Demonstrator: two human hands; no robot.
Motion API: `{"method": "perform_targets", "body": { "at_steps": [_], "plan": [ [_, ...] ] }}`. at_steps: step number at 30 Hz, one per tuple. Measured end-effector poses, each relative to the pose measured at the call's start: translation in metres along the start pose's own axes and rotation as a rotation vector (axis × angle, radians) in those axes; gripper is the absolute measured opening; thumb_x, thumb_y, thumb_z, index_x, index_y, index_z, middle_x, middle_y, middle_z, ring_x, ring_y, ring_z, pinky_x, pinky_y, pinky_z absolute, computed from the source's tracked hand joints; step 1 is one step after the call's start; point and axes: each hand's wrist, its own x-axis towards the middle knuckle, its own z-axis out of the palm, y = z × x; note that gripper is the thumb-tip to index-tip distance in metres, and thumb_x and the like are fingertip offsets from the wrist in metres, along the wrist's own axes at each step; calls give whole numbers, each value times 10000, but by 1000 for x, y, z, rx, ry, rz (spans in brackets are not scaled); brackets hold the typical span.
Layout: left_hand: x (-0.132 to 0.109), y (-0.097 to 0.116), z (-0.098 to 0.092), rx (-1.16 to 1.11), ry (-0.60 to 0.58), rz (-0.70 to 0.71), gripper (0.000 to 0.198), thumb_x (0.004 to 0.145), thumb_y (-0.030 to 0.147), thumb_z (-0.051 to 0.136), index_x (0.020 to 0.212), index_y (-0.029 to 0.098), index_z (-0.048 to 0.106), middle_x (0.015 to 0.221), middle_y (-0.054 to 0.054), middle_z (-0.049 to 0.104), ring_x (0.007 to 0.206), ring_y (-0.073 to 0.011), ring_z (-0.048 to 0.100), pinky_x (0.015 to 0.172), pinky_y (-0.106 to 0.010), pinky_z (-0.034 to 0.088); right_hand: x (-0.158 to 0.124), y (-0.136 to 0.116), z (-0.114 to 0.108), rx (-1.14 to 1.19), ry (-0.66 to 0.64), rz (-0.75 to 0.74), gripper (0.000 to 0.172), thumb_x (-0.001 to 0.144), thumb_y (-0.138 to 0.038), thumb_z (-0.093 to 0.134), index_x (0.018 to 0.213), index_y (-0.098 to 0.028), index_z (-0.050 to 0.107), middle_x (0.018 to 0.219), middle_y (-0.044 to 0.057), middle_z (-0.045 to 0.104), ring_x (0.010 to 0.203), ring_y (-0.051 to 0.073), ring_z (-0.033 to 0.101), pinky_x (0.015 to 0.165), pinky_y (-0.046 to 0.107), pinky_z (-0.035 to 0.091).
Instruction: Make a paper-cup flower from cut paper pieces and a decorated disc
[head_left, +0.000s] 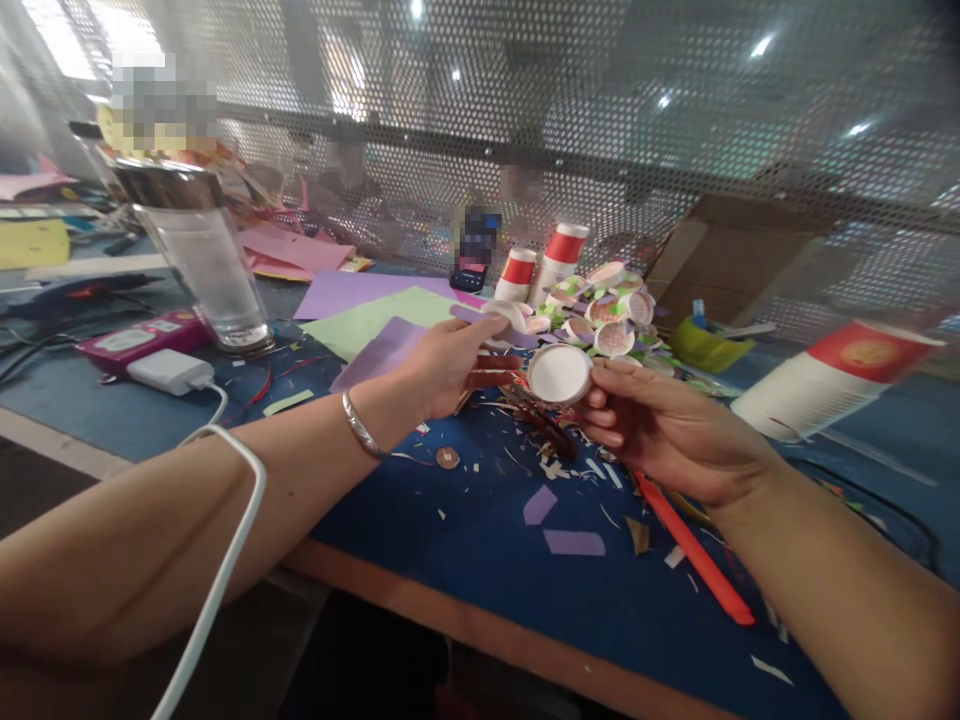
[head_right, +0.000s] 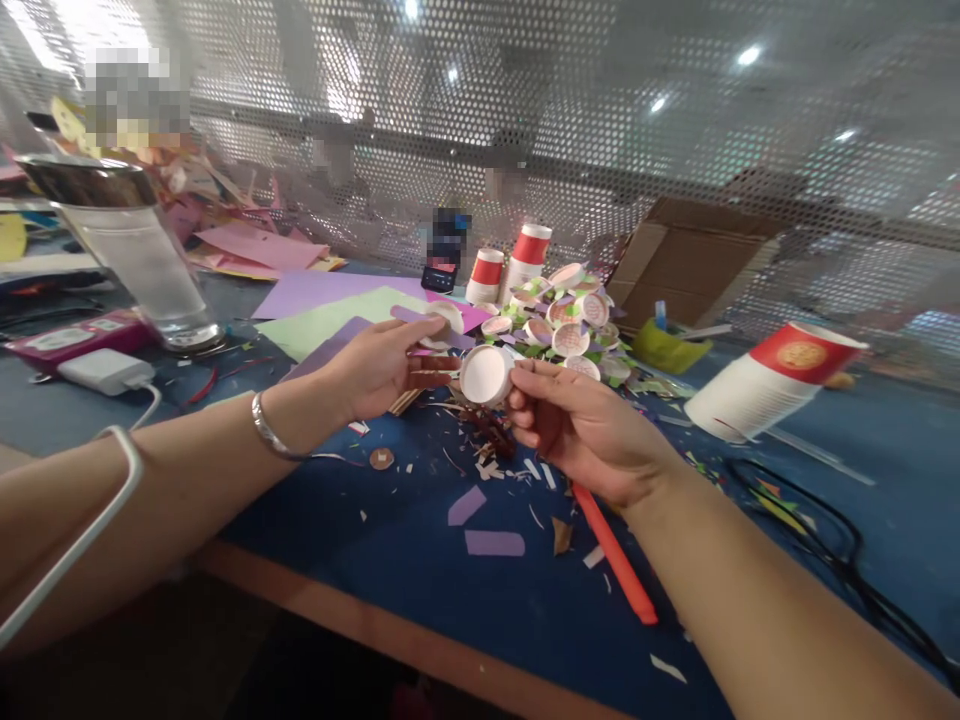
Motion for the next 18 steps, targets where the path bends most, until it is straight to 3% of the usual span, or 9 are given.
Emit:
{"method": "perform_targets", "body": {
  "at_steps": [4, 11, 18],
  "plan": [
    [-6, 0, 7, 15, -22, -136, 151, 984, 244, 580, 869, 153, 618, 728, -47, 674, 593, -151, 660, 572, -278, 526, 1, 0, 0, 47, 7, 14, 365, 673, -388, 908, 781, -194, 618, 689, -40, 532, 562, 61, 470, 470, 169, 395],
    [-7, -1, 12, -74, 6, -185, 173, 983, 201, 586, 835, 135, 647, 741, -49, 665, 611, -110, 637, 556, -201, 530, 2, 4, 0, -32, 36, -17, 357, 685, -407, 893, 799, -193, 632, 692, -28, 581, 564, 71, 502, 484, 183, 400],
    [-5, -4, 10, -172, 23, -76, 198, 995, 156, 554, 817, 120, 633, 757, -50, 654, 607, -104, 630, 604, -222, 568, 5, 12, -3, -316, 182, -235, 401, 734, -432, 861, 1012, -204, 683, 899, 21, 665, 759, 134, 600, 655, 267, 492]
  ]
}}
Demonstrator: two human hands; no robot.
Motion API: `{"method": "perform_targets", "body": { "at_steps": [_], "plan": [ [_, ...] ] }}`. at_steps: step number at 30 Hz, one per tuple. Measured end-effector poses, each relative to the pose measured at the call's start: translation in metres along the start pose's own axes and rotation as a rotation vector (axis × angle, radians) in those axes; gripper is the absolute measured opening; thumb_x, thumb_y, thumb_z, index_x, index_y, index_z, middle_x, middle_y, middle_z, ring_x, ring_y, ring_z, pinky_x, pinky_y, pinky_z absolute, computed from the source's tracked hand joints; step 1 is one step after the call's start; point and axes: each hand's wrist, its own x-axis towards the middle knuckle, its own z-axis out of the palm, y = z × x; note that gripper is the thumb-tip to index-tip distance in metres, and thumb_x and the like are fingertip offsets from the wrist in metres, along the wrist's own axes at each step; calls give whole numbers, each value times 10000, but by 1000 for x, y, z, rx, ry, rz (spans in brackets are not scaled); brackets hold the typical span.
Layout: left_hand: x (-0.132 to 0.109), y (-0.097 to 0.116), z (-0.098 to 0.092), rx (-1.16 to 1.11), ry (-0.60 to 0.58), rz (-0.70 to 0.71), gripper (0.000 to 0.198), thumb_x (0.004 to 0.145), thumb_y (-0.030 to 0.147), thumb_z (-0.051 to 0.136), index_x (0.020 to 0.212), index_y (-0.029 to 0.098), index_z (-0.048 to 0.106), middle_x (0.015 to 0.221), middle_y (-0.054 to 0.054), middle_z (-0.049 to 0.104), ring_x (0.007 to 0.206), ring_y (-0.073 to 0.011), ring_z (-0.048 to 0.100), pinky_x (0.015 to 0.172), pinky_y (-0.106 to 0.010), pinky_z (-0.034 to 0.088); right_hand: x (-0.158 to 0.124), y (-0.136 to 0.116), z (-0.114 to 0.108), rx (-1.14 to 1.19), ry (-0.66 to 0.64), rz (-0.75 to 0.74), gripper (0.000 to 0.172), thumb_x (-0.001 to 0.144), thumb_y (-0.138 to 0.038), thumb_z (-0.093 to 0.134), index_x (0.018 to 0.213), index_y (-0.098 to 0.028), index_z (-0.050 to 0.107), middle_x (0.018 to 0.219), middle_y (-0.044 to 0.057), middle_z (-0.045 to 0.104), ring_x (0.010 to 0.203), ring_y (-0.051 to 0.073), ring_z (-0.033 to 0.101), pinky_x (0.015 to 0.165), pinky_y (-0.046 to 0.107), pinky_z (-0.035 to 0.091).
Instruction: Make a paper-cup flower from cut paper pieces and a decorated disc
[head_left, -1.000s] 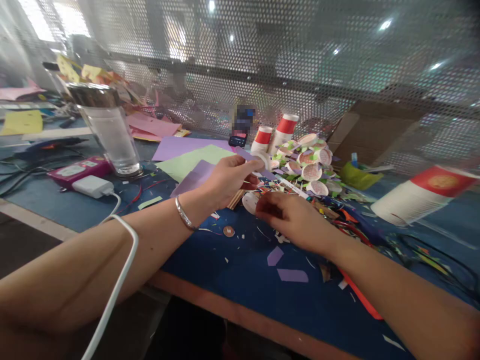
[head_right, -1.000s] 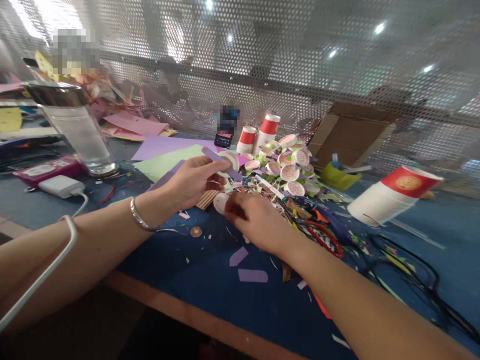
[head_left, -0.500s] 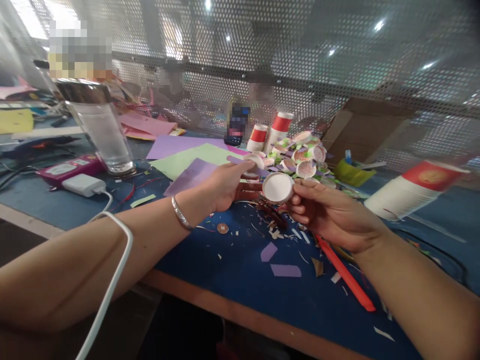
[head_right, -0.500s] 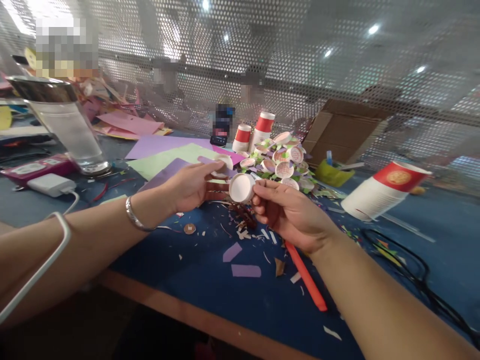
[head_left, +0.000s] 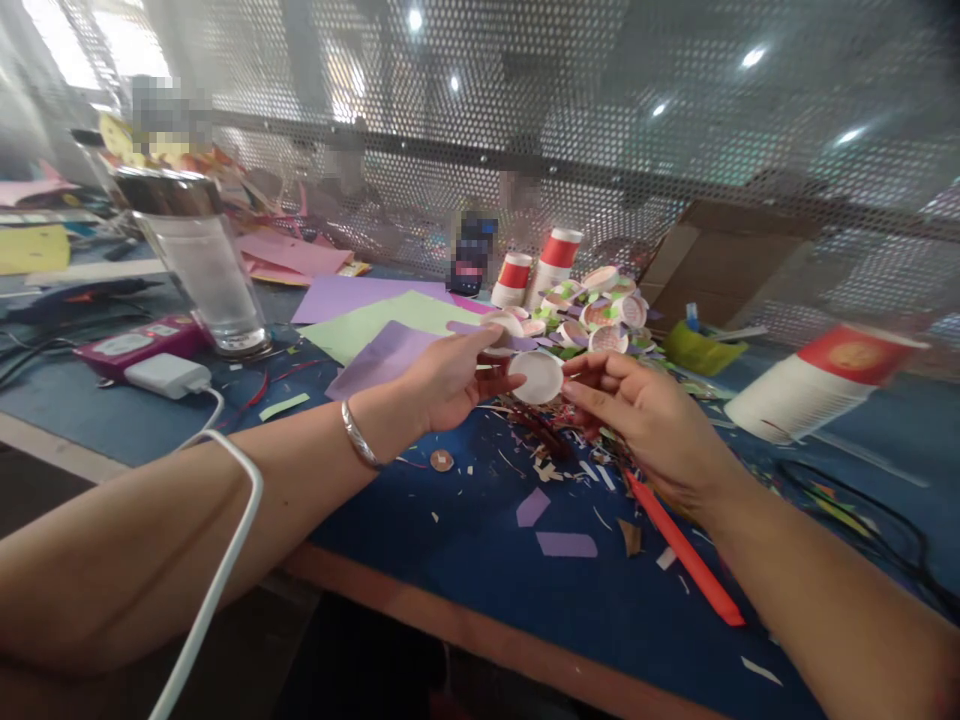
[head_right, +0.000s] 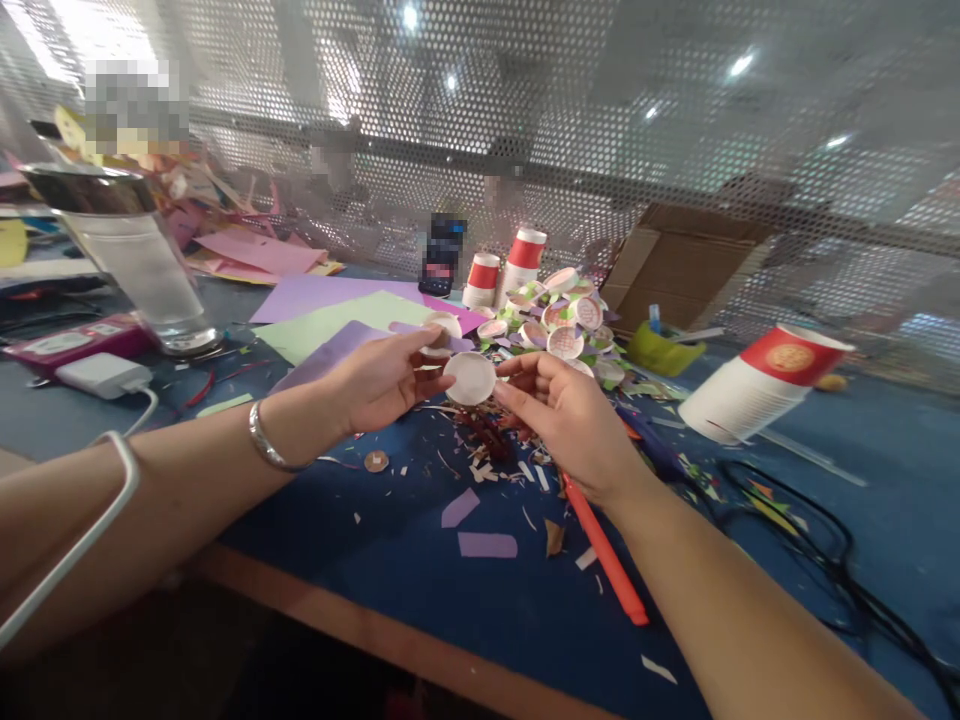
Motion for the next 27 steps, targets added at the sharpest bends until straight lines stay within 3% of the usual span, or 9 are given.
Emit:
{"method": "perform_targets", "body": {
  "at_steps": [3, 8, 16, 19, 24, 27],
  "plan": [
    [-1, -3, 1, -4, 22, 20, 185, 996, 162, 559, 828, 117, 622, 714, -27, 621, 566, -94, 616, 622, -231, 573, -1, 2, 2, -219, 80, -144, 449, 767, -455, 828, 1104, -215, 652, 938, 41, 665, 828, 181, 637, 725, 328, 532],
    [-2, -8, 6, -25, 68, -2, 196, 1000, 139, 542, 812, 121, 593, 674, -20, 599, 580, -101, 634, 672, -239, 586, -6, 6, 12, -480, 34, -245, 469, 817, -440, 762, 1204, -225, 608, 988, 64, 688, 745, 192, 671, 677, 375, 581],
    [-8, -4, 9, -118, 40, -102, 212, 1002, 84, 512, 806, 102, 590, 668, -21, 615, 557, -65, 613, 642, -178, 582, -7, 10, 21, -644, 126, -435, 512, 844, -330, 748, 1305, -239, 544, 1213, 112, 601, 904, 234, 691, 779, 427, 615],
    [-14, -2, 10, -150, 27, -132, 200, 1005, 92, 509, 824, 109, 592, 669, -22, 616, 570, -71, 631, 625, -161, 575, -8, 8, 24, -699, 149, -511, 505, 853, -312, 733, 1307, -231, 526, 1229, 124, 561, 1005, 267, 668, 823, 451, 612],
    [-20, -1, 13, -209, 13, -170, 192, 1010, 100, 505, 844, 110, 600, 685, -26, 616, 597, -73, 643, 644, -157, 583, -9, 7, 27, -704, 165, -537, 488, 863, -288, 722, 1301, -258, 509, 1203, 106, 576, 979, 257, 664, 838, 457, 608],
    [-21, -1, 12, -190, 14, -177, 182, 1008, 118, 516, 853, 109, 611, 695, -22, 613, 598, -77, 632, 647, -186, 591, -10, 5, 26, -736, 183, -564, 507, 830, -242, 725, 1292, -239, 517, 1195, 110, 584, 1062, 285, 647, 903, 473, 583]
  ]
}}
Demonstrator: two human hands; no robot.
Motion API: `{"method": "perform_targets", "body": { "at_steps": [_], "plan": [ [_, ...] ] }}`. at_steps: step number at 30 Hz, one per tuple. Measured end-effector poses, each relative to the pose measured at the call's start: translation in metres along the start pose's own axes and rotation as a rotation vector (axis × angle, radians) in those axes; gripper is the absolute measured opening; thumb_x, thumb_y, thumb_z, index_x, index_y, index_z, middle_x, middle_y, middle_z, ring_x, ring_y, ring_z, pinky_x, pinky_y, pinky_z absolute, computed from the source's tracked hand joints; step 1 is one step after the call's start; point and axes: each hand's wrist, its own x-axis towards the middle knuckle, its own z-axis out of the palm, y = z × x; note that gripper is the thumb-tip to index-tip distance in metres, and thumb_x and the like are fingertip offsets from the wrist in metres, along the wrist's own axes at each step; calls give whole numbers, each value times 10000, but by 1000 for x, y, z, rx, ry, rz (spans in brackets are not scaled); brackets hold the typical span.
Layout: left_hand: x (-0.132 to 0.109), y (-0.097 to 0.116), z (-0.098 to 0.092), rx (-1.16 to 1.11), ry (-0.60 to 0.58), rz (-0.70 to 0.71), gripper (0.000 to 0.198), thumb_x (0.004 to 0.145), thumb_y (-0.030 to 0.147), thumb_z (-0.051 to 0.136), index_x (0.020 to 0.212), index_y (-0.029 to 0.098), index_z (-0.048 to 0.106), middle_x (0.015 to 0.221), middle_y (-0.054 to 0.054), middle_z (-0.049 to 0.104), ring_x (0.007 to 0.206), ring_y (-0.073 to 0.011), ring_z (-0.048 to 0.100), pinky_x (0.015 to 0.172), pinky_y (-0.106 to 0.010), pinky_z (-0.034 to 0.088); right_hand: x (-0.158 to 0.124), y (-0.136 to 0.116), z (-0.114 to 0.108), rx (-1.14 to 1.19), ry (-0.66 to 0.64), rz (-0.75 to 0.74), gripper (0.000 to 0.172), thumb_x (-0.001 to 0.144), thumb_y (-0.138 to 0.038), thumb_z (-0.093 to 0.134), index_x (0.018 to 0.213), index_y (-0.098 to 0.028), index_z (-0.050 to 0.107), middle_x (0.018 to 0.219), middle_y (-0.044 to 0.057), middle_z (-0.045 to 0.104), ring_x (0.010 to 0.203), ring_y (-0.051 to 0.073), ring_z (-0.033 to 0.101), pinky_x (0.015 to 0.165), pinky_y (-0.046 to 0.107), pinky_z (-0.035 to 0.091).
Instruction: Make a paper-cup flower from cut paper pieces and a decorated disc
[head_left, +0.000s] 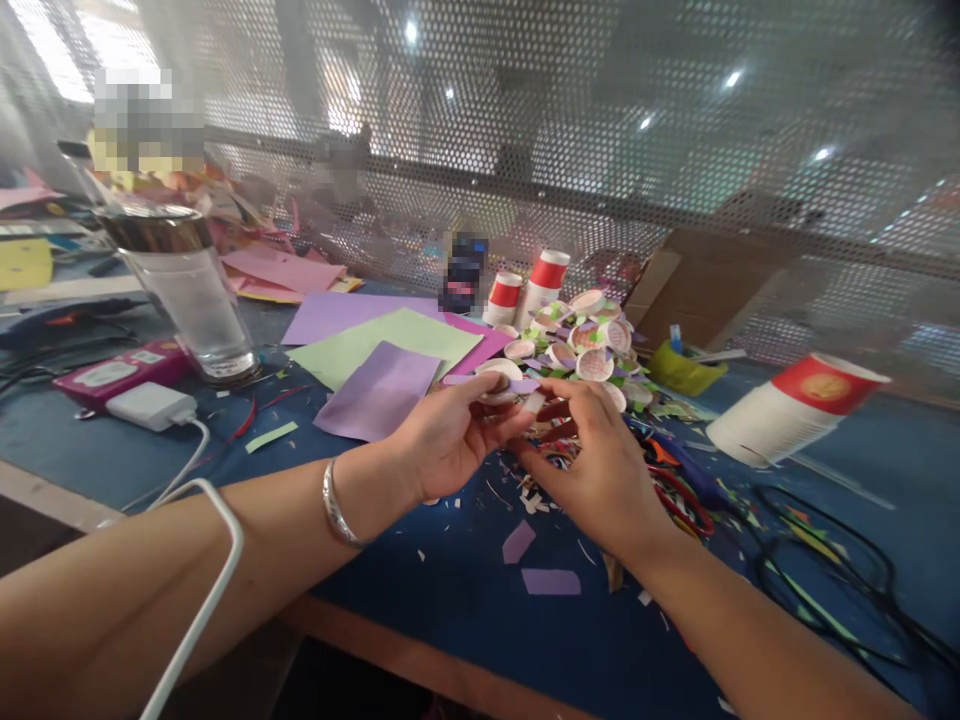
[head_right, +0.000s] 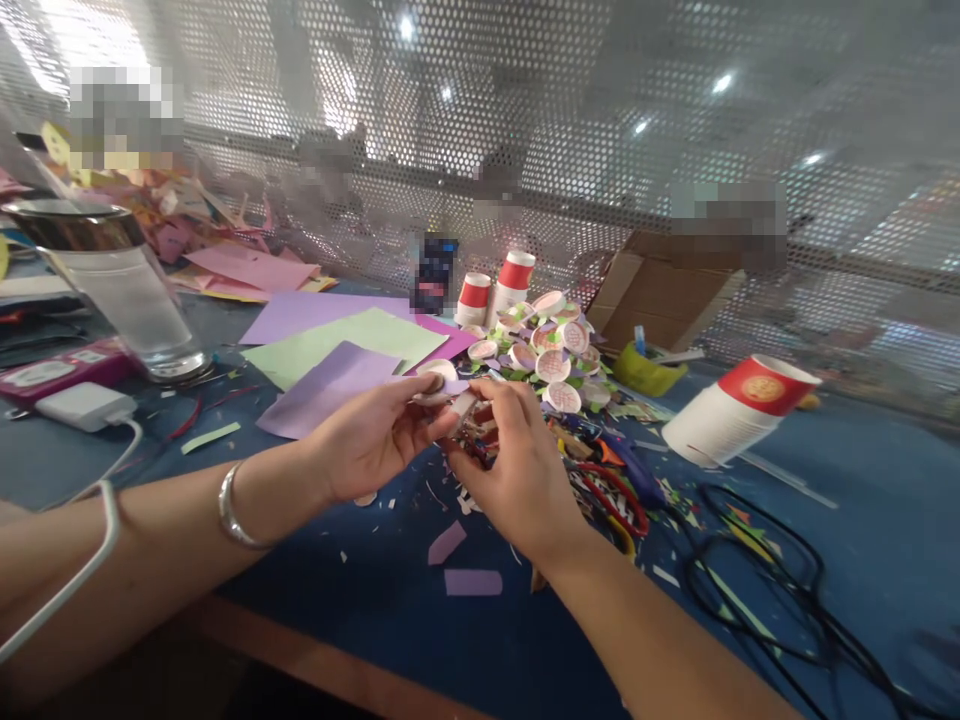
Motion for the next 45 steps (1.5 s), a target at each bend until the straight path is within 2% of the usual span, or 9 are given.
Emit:
{"method": "perform_targets", "body": {
  "at_steps": [8, 12, 16, 20, 27, 31, 38, 42, 45],
  "plan": [
    [10, 3, -16, 392, -47, 251, 110, 944, 208, 625, 846, 158, 629, 798, -23, 683, 599, -102, 618, 556, -234, 533, 1, 15, -19, 69, 29, 139, 481, 849, -312, 730, 1283, -262, 530, 1199, 98, 555, 928, 253, 682, 892, 505, 582],
    [12, 1, -20, 509, -98, 198, 61, 918, 189, 624, 869, 164, 649, 766, -27, 684, 622, -119, 649, 583, -236, 548, 3, 18, -27, 148, -13, 124, 496, 873, -258, 708, 1325, -310, 512, 1271, 93, 503, 932, 233, 677, 895, 497, 597],
    [10, -4, -20, 602, -172, 130, 154, 884, 186, 664, 1035, 156, 677, 757, -31, 682, 615, -140, 668, 554, -245, 555, 4, 12, -31, 110, -118, 12, 553, 869, -183, 677, 1369, -344, 504, 1315, 87, 504, 1097, 269, 636, 927, 485, 589],
    [9, -7, -20, 641, -215, 73, 190, 829, 202, 735, 999, 136, 681, 777, -41, 687, 619, -148, 689, 543, -243, 553, 4, 8, -32, 86, -252, -98, 575, 868, -138, 639, 1387, -340, 495, 1308, 86, 542, 1260, 291, 567, 1056, 528, 505],
    [9, -6, -22, 688, -295, 31, 148, 834, 236, 715, 941, 146, 668, 762, -56, 713, 607, -137, 690, 588, -246, 556, 1, 10, -35, 83, -328, -107, 610, 864, -118, 617, 1413, -350, 486, 1332, 82, 528, 1312, 269, 534, 1097, 506, 471],
    [9, -2, -23, 624, -401, -46, 215, 777, 229, 737, 967, 162, 660, 811, -42, 709, 627, -111, 670, 597, -215, 520, 1, 11, -37, 96, -385, -88, 630, 863, -101, 605, 1410, -388, 486, 1337, 65, 517, 1307, 247, 544, 1088, 481, 486],
    [14, 1, -28, 513, -470, -163, 226, 732, 193, 729, 935, 160, 636, 845, -56, 720, 693, -138, 706, 624, -227, 492, 1, 11, -39, 87, -420, -59, 638, 857, -100, 597, 1412, -397, 489, 1352, 61, 529, 1323, 268, 546, 1093, 499, 497],
    [13, 0, -28, 520, -492, -141, 307, 759, 181, 758, 1035, 168, 625, 912, -56, 720, 779, -147, 714, 684, -239, 510, 1, 11, -40, 97, -436, -53, 667, 858, -86, 593, 1424, -419, 478, 1376, 52, 514, 1335, 256, 536, 1103, 493, 493],
    [9, 0, -25, 579, -455, -50, 298, 761, 143, 765, 1024, 165, 628, 967, -42, 686, 813, -130, 685, 720, -241, 526, 2, 11, -41, 100, -437, -51, 603, 896, -159, 628, 1427, -405, 480, 1403, 55, 509, 1358, 257, 514, 1129, 499, 468]
  ]
}}
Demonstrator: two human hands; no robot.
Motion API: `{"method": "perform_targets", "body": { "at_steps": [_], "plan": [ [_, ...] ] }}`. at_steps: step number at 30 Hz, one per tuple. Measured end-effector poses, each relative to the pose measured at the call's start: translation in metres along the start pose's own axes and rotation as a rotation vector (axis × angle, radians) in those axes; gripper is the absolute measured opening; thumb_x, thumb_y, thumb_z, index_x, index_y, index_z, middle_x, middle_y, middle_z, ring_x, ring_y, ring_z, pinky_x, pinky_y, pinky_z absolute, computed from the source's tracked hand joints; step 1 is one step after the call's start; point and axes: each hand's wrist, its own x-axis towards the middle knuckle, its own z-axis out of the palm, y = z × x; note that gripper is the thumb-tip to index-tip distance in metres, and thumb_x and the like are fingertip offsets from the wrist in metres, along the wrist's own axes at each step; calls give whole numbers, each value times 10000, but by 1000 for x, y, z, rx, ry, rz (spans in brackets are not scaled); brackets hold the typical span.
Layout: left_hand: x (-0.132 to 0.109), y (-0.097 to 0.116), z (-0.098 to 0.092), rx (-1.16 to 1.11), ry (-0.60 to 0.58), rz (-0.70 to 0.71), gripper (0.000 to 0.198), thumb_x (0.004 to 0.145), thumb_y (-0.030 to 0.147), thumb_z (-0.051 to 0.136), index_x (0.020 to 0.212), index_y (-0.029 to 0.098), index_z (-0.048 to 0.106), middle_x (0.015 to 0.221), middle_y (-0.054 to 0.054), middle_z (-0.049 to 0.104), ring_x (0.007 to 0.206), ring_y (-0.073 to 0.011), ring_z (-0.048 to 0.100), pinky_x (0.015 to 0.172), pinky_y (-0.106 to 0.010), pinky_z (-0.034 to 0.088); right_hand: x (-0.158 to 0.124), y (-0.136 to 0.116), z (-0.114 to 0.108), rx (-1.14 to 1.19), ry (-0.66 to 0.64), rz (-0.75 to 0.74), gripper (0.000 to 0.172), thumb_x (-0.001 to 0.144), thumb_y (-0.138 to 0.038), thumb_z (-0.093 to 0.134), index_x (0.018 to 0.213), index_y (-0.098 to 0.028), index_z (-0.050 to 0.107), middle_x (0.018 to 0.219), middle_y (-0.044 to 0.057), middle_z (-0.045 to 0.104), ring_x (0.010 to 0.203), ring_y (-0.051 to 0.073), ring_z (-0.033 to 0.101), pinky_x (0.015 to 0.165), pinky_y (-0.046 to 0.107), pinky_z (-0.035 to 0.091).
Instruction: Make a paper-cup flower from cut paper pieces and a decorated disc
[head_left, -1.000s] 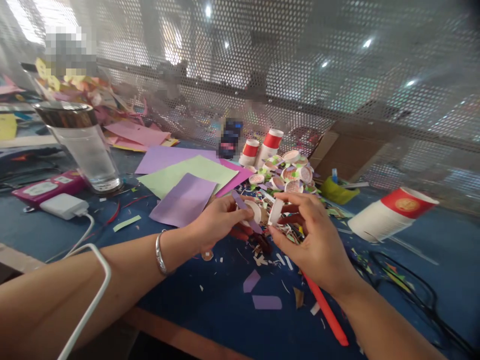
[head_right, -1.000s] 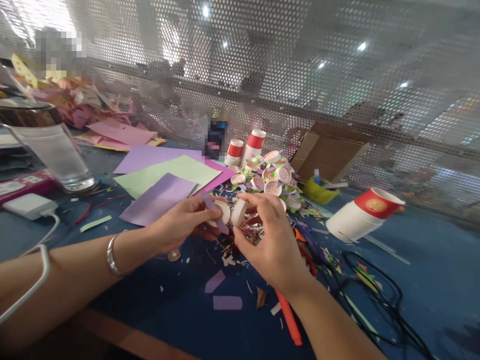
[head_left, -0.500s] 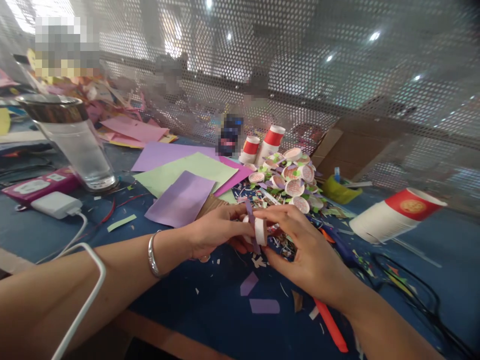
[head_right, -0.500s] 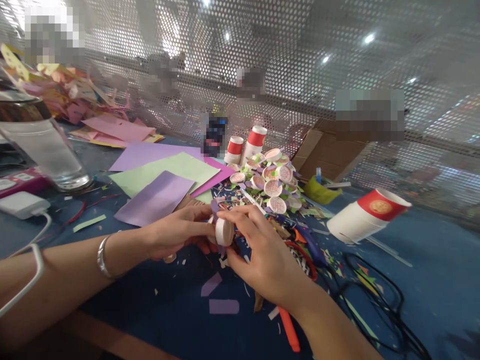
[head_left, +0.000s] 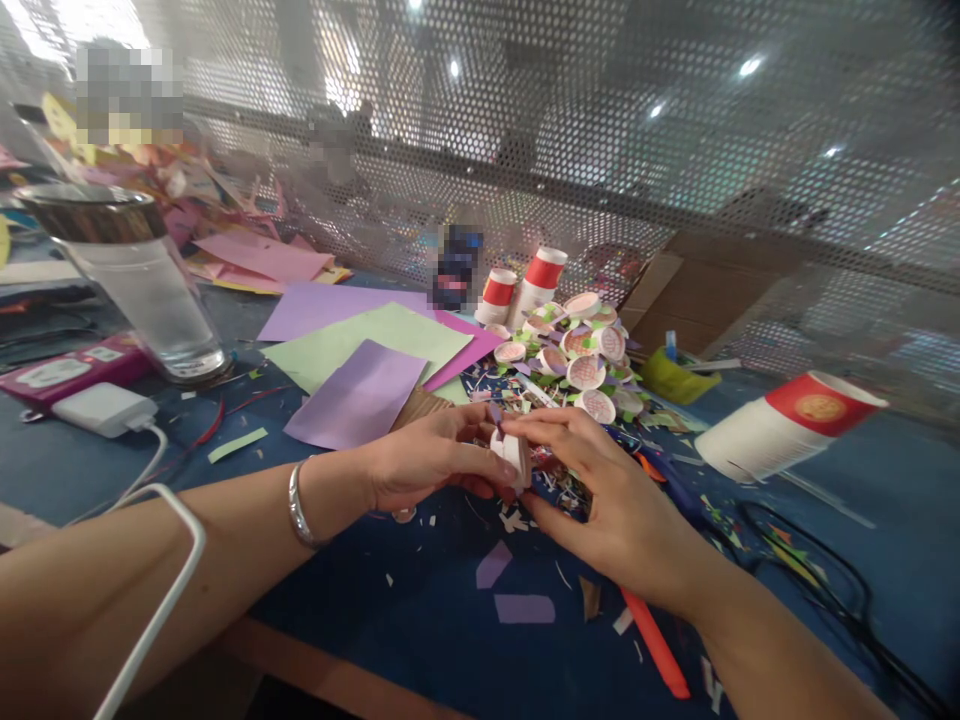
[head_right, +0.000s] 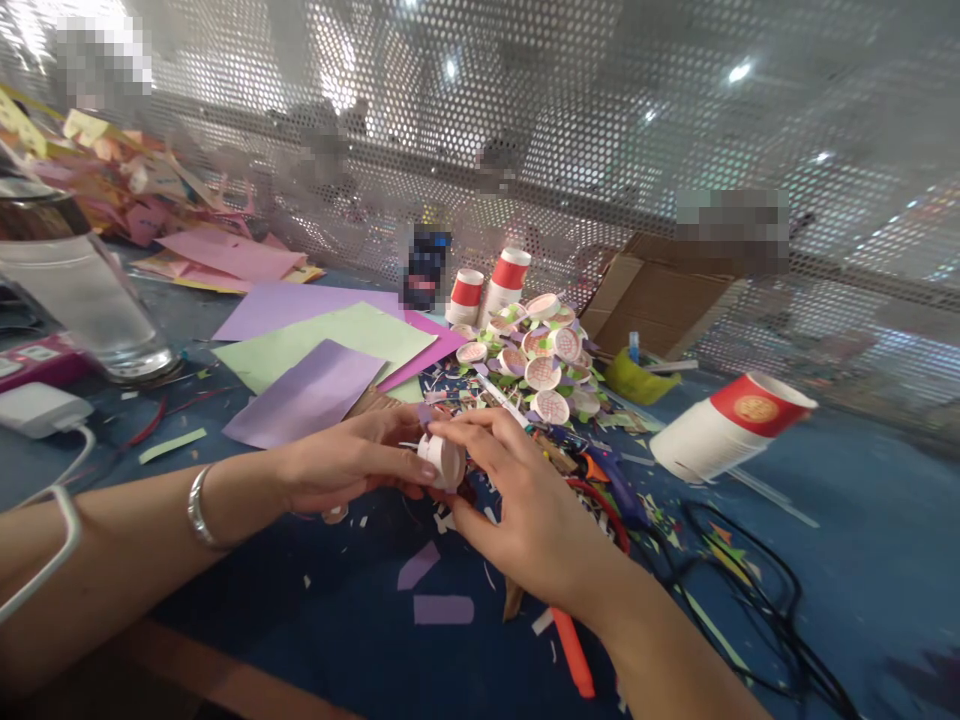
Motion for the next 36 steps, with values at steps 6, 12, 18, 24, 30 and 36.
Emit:
{"method": "perform_targets", "body": {
  "at_steps": [6, 12, 18, 24, 30, 36],
  "plan": [
    [-1, 1, 3, 141, 28, 136, 362, 777, 106, 760, 1094, 175, 598, 1002, -45, 676, 853, -134, 676, 795, -265, 534, 2, 1, -3, 25, 100, 13, 432, 931, -300, 677, 1344, -343, 558, 1317, 67, 581, 1279, 255, 567, 1081, 485, 503],
    [-1, -2, 1, 181, 28, 183, 415, 789, 159, 783, 1152, 192, 585, 1056, -58, 668, 919, -163, 690, 840, -292, 537, 4, 1, -4, 45, 106, 20, 405, 925, -280, 689, 1313, -339, 589, 1303, 59, 600, 1240, 249, 595, 1054, 475, 527],
    [2, -6, -4, 156, -55, 173, 422, 793, 185, 810, 1135, 199, 562, 1082, -44, 648, 936, -170, 697, 861, -330, 542, 3, -2, -5, 152, 98, 25, 436, 903, -206, 667, 1320, -311, 594, 1298, 83, 573, 1204, 257, 601, 953, 453, 596],
    [4, -7, -6, 142, -58, 166, 447, 763, 195, 844, 1105, 192, 555, 1048, -44, 673, 907, -177, 705, 856, -359, 547, 1, -4, -5, 213, 96, 24, 454, 894, -176, 654, 1323, -313, 597, 1276, 64, 560, 1174, 217, 605, 923, 391, 620],
    [0, -5, 0, 126, -9, 191, 354, 795, 225, 799, 1057, 163, 568, 967, -40, 671, 865, -158, 681, 824, -329, 553, 1, -3, -5, 207, 104, 16, 473, 878, -154, 670, 1317, -315, 598, 1276, 56, 567, 1175, 212, 606, 911, 379, 625],
    [-1, -4, 9, 119, 65, 191, 312, 777, 221, 755, 1009, 172, 552, 918, -10, 644, 806, -124, 633, 756, -280, 549, 2, -3, -3, 155, 120, -14, 475, 872, -156, 683, 1314, -306, 598, 1271, 57, 584, 1189, 219, 602, 940, 399, 603]
  ]
}}
